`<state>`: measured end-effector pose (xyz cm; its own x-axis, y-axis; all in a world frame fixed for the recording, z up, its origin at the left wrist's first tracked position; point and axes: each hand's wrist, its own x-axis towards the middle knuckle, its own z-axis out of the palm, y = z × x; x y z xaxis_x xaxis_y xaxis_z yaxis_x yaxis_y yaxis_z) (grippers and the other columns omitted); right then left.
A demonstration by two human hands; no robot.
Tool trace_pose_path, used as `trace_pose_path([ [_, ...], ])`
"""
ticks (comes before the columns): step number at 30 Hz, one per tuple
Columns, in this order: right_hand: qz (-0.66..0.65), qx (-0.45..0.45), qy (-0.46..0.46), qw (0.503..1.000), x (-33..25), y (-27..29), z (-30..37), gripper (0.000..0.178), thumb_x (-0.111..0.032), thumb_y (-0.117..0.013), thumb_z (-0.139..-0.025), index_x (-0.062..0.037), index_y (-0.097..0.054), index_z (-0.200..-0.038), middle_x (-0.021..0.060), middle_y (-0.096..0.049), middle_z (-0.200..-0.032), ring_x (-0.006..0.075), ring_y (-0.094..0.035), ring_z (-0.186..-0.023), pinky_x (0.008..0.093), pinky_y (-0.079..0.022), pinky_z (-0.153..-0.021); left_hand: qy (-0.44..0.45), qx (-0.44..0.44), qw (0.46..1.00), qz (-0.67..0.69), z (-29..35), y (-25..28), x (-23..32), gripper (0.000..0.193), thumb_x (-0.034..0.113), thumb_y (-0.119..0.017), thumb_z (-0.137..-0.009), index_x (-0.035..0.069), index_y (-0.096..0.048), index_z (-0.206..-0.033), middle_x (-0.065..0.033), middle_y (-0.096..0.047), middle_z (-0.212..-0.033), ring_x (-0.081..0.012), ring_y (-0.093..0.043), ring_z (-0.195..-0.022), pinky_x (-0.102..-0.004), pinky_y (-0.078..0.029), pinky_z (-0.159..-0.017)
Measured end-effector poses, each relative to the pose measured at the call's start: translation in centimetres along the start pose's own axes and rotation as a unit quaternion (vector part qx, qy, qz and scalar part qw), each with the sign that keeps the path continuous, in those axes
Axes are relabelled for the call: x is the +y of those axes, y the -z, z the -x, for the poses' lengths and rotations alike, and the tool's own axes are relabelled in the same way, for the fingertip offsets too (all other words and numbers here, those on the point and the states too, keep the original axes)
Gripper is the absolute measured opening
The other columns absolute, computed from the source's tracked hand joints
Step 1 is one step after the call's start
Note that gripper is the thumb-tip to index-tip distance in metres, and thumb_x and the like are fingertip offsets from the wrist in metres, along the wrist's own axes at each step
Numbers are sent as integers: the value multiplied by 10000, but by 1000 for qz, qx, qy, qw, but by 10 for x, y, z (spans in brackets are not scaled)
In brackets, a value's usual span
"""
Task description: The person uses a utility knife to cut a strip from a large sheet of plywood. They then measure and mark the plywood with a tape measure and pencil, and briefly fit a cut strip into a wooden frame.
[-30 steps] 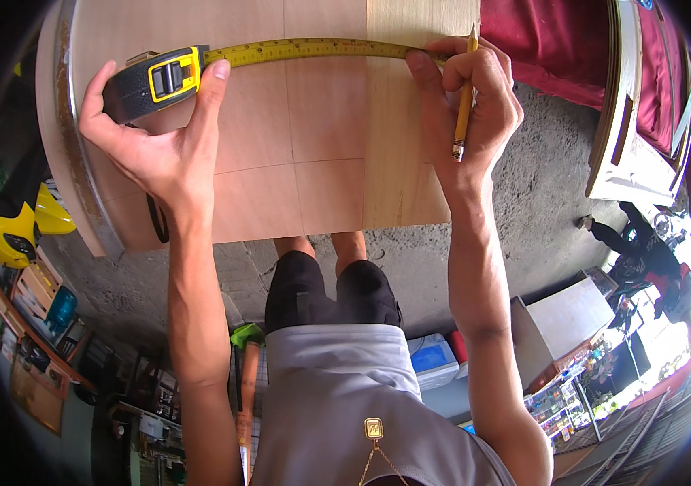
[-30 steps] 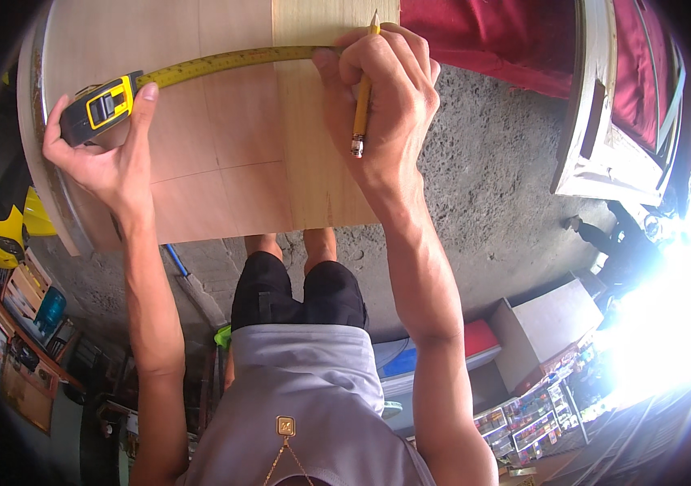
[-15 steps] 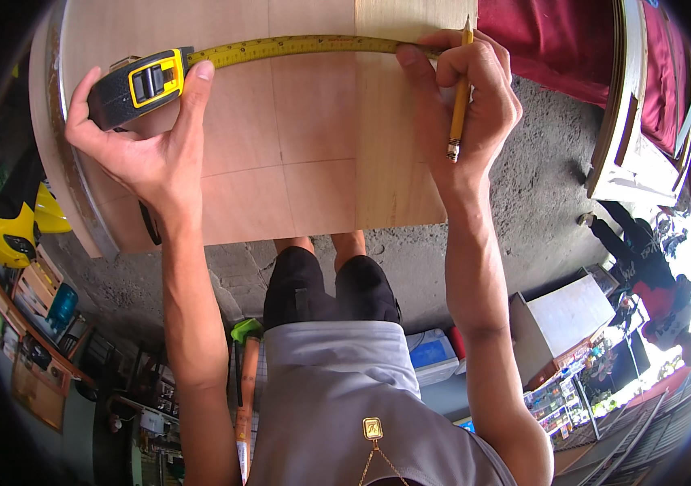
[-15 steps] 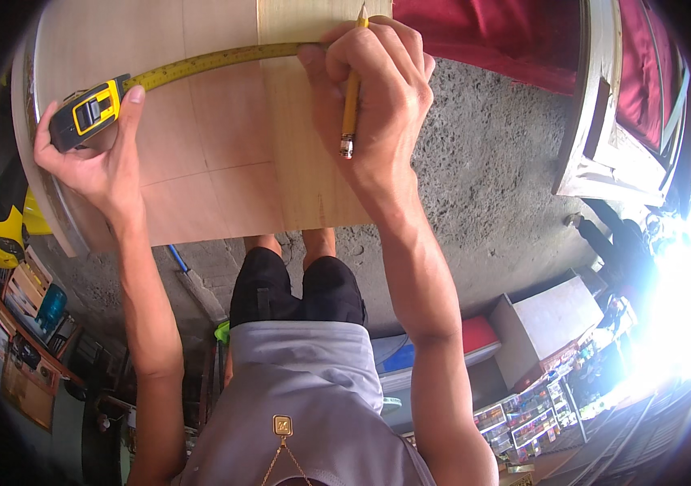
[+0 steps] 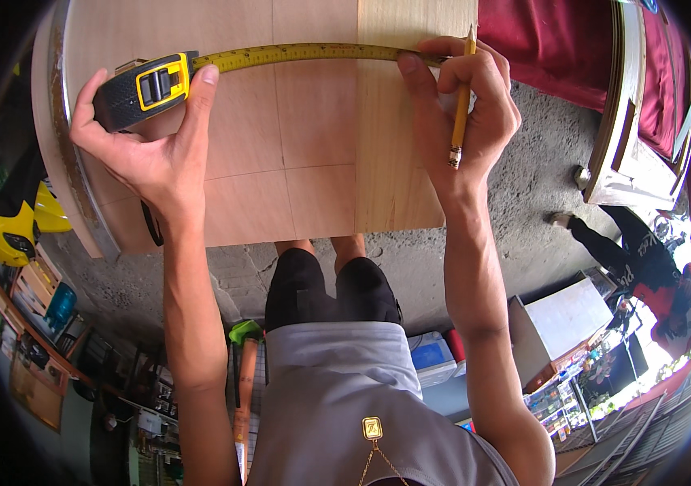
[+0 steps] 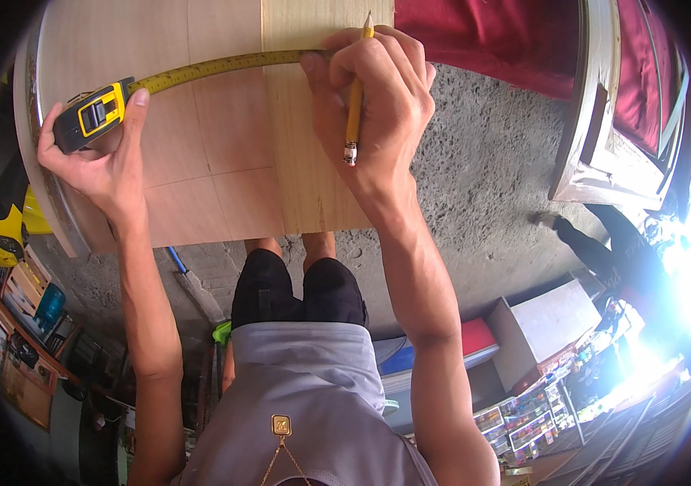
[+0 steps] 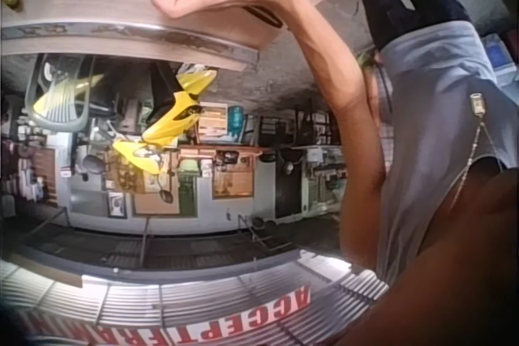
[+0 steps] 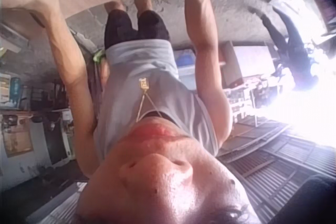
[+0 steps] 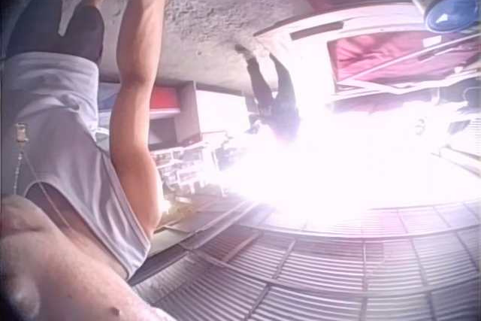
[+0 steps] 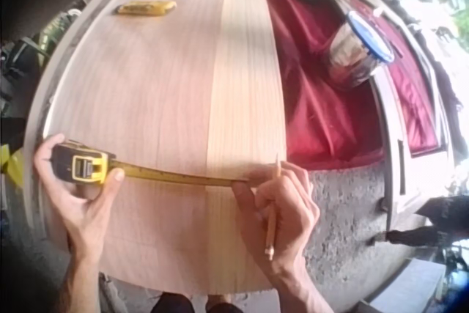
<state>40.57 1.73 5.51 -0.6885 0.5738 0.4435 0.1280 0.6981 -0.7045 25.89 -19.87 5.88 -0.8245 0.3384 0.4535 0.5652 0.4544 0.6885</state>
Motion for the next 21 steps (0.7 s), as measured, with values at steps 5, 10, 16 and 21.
trace_pose_path([
  [5,3,12,-6,1000,0,-2,0,295,-20,-828,-705,-91,-543,-725,36,-731,-916,276,-651,-967,397,-462,-848,-3,-2,1000,-6,0,1,-1,825,228,-937,-728,31,-383,-1307,-153,-461,-1172,-230,-558,-1077,-373,-579,-895],
  [10,8,7,0,1000,1,-1,1,285,-25,-824,-716,-90,-546,-725,43,-734,-928,275,-652,-973,401,-463,-855,-19,-3,1000,-16,0,2,-3,827,239,-939,-728,35,-387,-1308,-148,-463,-1168,-226,-552,-1067,-371,-558,-892],
  [16,20,28,24,999,0,-1,-1,292,-74,-850,-713,-93,-560,-741,64,-736,-940,294,-647,-994,414,-459,-860,1,6,1000,-9,1,0,-2,826,244,-947,-720,33,-403,-1304,-141,-467,-1156,-226,-544,-1060,-364,-537,-882],
  [21,61,34,143,987,-8,14,-8,337,-251,-803,-868,-38,-547,-918,157,-712,-1029,244,-612,-964,368,-476,-846,21,18,999,23,2,-2,-2,839,233,-958,-704,34,-406,-1305,-133,-495,-1138,-212,-569,-1025,-354,-536,-879],
])
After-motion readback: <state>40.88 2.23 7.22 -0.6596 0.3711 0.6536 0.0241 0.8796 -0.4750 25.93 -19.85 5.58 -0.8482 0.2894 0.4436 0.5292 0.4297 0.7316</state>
